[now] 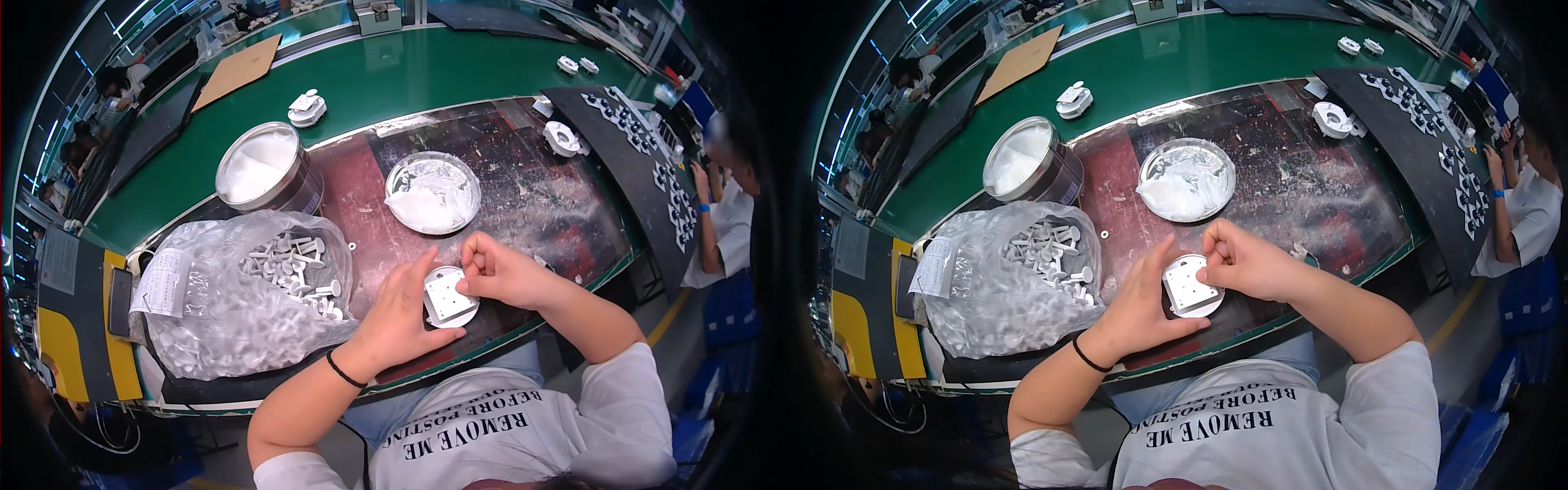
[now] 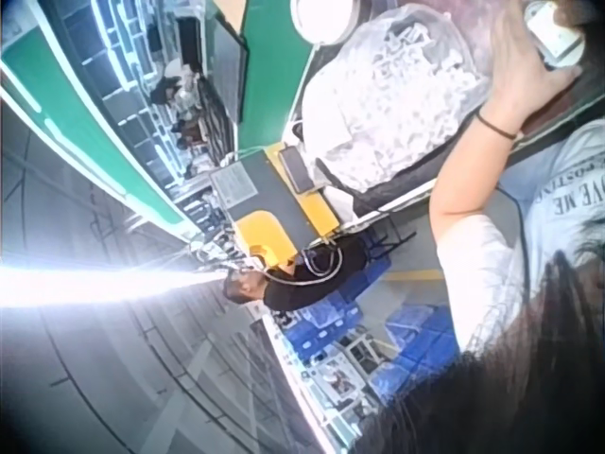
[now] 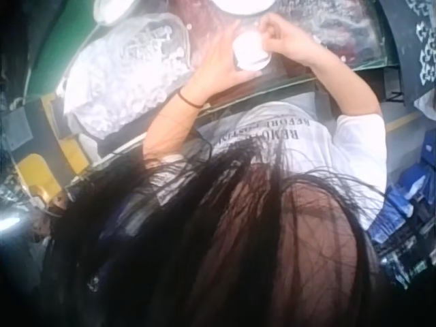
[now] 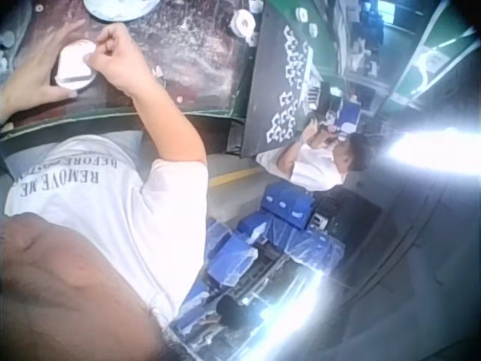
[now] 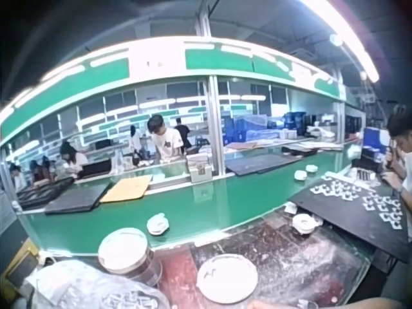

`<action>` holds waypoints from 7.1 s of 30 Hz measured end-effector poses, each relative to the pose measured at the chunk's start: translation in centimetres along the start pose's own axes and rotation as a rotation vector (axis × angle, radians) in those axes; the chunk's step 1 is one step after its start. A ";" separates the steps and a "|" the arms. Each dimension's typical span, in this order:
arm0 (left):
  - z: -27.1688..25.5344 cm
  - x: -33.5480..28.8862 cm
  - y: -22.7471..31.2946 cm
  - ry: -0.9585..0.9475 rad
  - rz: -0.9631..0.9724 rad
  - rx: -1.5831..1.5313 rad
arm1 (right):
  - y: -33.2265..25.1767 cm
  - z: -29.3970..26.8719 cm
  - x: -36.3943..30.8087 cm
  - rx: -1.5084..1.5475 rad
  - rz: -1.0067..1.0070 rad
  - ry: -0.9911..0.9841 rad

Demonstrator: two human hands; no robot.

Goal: The person assembles small white plastic components by hand at a factory workstation. They repeatedly pick a small cylindrical piece from a bag, apply a white substance from a metal dish, and press it into a larger white housing. The assembled units are placed on a black tray to the right.

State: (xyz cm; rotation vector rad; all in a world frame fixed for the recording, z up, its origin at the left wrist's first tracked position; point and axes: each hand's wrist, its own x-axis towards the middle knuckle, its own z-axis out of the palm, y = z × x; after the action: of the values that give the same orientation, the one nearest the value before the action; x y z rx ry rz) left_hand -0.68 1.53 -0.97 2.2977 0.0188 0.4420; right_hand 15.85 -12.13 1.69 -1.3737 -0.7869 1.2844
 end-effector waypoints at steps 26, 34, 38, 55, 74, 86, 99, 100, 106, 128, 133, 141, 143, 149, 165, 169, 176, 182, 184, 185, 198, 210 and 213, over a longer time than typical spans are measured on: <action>-0.1 0.2 0.2 -0.011 -0.010 -0.010 | 0.6 0.0 0.1 -0.110 -0.038 0.026; -5.3 1.2 1.7 0.111 -0.053 0.137 | 0.7 -1.0 -2.2 -0.204 -0.223 0.259; -10.4 -1.0 -0.4 -0.001 -0.327 0.383 | 0.4 -1.3 -4.0 -0.065 -0.248 0.296; -2.9 0.1 1.3 0.089 -0.307 -1.124 | -2.3 2.8 -0.8 -0.904 -0.903 0.269; -3.0 0.0 0.6 0.332 -0.178 -0.956 | -1.4 -4.5 2.2 -1.275 -0.775 0.618; -3.4 0.0 0.6 0.337 -0.174 -0.903 | -0.2 -5.2 2.4 -1.513 -0.690 0.559; -3.5 0.0 0.6 0.341 -0.173 -0.866 | 0.1 -5.2 2.3 -1.428 -0.655 0.586; -3.5 0.0 0.6 0.343 -0.169 -0.857 | 0.1 -5.2 2.3 -1.388 -0.643 0.597; -3.6 0.0 0.5 0.333 -0.172 -0.856 | 0.3 -5.2 1.7 -1.159 -0.552 0.623; -1.7 0.4 0.6 -0.024 -0.026 0.002 | -0.2 0.8 0.9 -0.237 -0.186 0.123; -1.7 0.2 0.6 -0.029 -0.047 0.000 | -0.2 0.9 1.1 -0.360 -0.235 0.138; -1.6 0.2 0.6 -0.037 -0.079 -0.021 | -0.4 0.9 1.0 -0.671 -0.468 0.155; -1.6 0.3 0.7 -0.037 -0.076 -0.037 | -0.3 0.6 0.9 -0.763 -0.561 0.138; -1.7 0.3 0.6 -0.001 -0.053 -0.053 | 0.7 0.0 -1.6 -0.635 -0.336 0.320; -2.7 0.6 0.8 0.317 0.123 0.078 | -6.8 -7.3 12.5 -0.054 -0.136 0.300; -2.8 0.4 0.3 0.303 0.169 0.135 | -7.5 -10.4 23.1 -0.069 -0.063 0.425; -3.1 0.7 -0.6 0.327 0.175 0.128 | -7.9 -11.4 30.7 0.051 0.001 0.412; -3.0 0.8 -0.7 0.323 0.172 0.096 | -9.3 -14.1 29.7 -1.419 -0.263 1.048; -3.0 0.8 -0.8 0.323 0.199 0.084 | -8.1 -15.5 29.9 -1.586 -0.480 1.092; -3.1 0.8 -0.8 0.316 0.192 0.085 | -7.4 -16.3 30.2 -1.575 -0.475 1.060; -3.8 0.7 -0.4 0.369 0.124 0.207 | -11.8 -8.8 17.8 -0.039 -0.105 -0.037; -2.7 0.4 -0.2 0.372 -0.193 -0.864 | -3.7 4.1 2.4 0.120 0.037 -0.279; -3.2 0.1 -0.6 0.346 -0.220 -0.865 | -2.8 3.6 1.9 0.080 -0.026 -0.344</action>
State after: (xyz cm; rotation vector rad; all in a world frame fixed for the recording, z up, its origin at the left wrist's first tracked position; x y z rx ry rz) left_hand -1.50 4.24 0.64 1.3387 0.2083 0.5850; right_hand 13.31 -8.75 4.31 -1.0892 -0.9702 1.5374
